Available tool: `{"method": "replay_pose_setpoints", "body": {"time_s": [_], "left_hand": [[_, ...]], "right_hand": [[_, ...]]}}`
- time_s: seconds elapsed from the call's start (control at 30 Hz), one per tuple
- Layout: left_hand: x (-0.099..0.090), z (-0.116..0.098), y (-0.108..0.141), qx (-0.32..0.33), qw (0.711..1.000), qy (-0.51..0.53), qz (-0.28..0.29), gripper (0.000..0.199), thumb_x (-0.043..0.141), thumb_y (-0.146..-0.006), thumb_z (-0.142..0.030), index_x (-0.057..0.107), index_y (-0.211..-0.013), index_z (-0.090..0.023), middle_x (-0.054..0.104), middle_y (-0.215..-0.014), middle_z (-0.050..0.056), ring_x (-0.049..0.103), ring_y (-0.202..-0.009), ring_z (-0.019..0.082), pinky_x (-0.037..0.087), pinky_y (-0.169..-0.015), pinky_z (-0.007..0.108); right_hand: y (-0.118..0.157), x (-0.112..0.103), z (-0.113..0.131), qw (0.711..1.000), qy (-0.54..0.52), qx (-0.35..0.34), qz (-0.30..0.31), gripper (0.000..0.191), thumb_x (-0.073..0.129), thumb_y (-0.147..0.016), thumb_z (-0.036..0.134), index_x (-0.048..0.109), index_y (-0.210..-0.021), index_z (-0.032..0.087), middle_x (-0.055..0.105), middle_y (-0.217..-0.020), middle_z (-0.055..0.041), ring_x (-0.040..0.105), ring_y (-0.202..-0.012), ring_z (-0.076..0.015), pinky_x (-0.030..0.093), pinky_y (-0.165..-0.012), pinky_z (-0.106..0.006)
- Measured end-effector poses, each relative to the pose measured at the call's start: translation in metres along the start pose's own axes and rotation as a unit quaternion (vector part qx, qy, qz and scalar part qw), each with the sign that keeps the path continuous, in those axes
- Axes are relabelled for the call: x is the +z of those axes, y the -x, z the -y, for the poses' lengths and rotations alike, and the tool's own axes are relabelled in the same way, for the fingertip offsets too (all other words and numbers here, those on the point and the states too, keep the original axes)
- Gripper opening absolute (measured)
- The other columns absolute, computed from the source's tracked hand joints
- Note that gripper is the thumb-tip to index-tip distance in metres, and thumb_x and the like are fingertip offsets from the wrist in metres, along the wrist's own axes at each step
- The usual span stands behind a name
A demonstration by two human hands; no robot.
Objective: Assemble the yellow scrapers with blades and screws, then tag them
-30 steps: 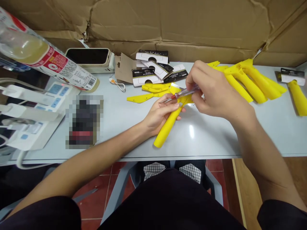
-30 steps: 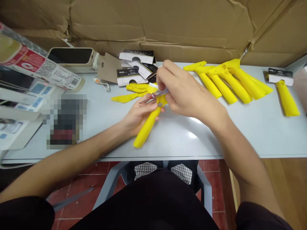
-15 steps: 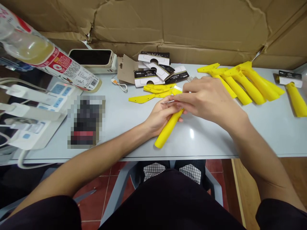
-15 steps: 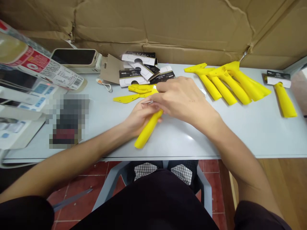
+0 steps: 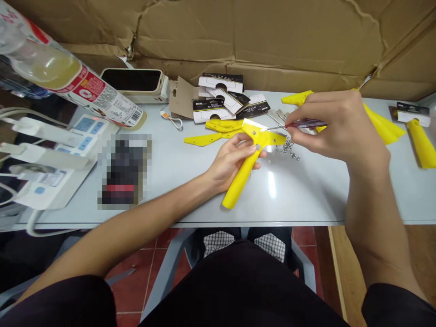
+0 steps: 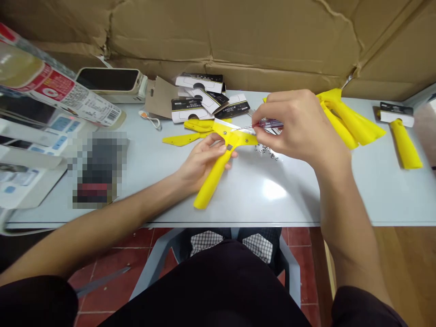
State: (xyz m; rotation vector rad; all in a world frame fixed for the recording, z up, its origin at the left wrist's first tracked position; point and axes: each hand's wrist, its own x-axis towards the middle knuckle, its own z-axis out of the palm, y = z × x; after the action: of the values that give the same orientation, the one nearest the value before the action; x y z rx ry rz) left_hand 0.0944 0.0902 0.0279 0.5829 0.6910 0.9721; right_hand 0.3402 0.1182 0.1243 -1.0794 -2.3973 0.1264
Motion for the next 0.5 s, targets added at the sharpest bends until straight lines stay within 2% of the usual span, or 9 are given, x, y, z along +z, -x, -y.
{"method": "replay_pose_setpoints", "body": {"time_s": [0.33, 0.5], "left_hand": [[0.001, 0.001, 0.001, 0.01, 1.0, -0.011, -0.005, 0.045, 0.095, -0.075, -0.017, 0.062, -0.106, -0.02, 0.072, -0.11, 0.003, 0.078, -0.084, 0.015, 0.063, -0.058, 0.019], [0.001, 0.002, 0.001, 0.015, 1.0, -0.013, -0.007, 0.046, 0.096, -0.074, -0.018, 0.062, -0.106, -0.02, 0.072, -0.11, 0.004, 0.078, -0.083, 0.016, 0.063, -0.057, 0.02]], "right_hand": [[0.001, 0.012, 0.002, 1.0, -0.011, 0.019, -0.002, 0.015, 0.073, -0.091, 0.031, 0.083, -0.089, 0.043, 0.072, -0.082, 0.0022, 0.065, -0.071, -0.0252, 0.049, -0.068, -0.046], [0.001, 0.012, 0.002, 1.0, -0.008, 0.016, -0.005, 0.013, 0.072, -0.094, 0.034, 0.082, -0.09, 0.041, 0.073, -0.083, 0.0015, 0.065, -0.072, -0.0248, 0.05, -0.067, -0.045]]}}
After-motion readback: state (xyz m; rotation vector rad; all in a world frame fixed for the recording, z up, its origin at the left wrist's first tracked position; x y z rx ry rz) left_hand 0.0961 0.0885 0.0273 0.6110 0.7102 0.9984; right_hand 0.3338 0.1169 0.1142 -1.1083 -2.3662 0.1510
